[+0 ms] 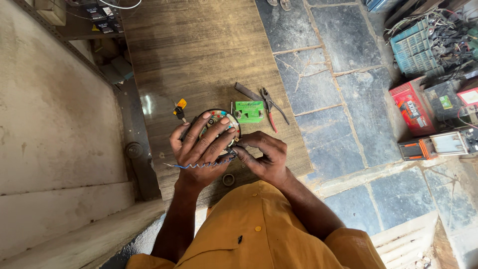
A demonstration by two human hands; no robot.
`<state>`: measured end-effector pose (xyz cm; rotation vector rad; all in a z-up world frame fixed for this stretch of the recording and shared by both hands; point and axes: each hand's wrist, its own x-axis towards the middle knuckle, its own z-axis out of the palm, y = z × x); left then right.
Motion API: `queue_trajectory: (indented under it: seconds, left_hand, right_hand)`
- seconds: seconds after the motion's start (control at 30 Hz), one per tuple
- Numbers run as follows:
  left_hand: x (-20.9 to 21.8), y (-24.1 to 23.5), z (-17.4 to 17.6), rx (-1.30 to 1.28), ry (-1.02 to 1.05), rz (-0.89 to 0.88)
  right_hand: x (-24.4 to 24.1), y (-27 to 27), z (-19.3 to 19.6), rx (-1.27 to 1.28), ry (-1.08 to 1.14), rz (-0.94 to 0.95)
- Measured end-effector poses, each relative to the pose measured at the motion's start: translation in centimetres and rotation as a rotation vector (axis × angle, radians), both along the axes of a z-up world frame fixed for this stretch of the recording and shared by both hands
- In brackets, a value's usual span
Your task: The person disassembles a vehicle horn using a screwdriver and pliers, handles the internal coil and diaphragm, and then reassembles the components on a workbench.
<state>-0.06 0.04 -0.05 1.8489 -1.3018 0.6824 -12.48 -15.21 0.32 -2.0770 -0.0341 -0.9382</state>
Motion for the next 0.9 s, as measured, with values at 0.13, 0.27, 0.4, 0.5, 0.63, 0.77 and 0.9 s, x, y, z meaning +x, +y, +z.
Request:
queue_trajectory:
  seconds: [0.13, 0.27, 0.4, 0.5, 0.63, 0.77, 0.9]
  left_hand:
    - [0.1, -0.1, -0.2, 0.0, -0.019, 0.014]
    - [0.1, -0.3, -0.4, -0.011, -0.008, 0.004]
    - [0.1, -0.1, -0.6, 0.023, 0.01, 0.019]
    - [0.2, 0.1, -0.7, 0.024, 0.036, 0.008]
    - [0.4, 0.1, -0.7, 0.036, 0.042, 0.006]
    - [0.5, 0.1, -0.7, 0.048, 0.046, 0.0]
    - [0.4, 0.1, -0.7, 0.033, 0.039, -0.005]
  right_hand:
    - [0.0, -0.1, -0.5, 0.013, 0.017, -0.003]
    - [0.2, 0.0, -1.1, 0.118, 0.012, 0.009]
    - [0.6, 0.2, -1.5, 0.11, -0.033, 0.002]
    - [0.6, 0.2, -1.3, 0.039, -0.021, -0.008]
    - [0.3, 0.0, -0.7, -0.035, 0.02, 0.003]
    - [0.5, -0.2, -0.7, -0.004, 0.028, 0.014]
    - [0.6, -0.5, -0.8, 0.051, 0.039, 0.036]
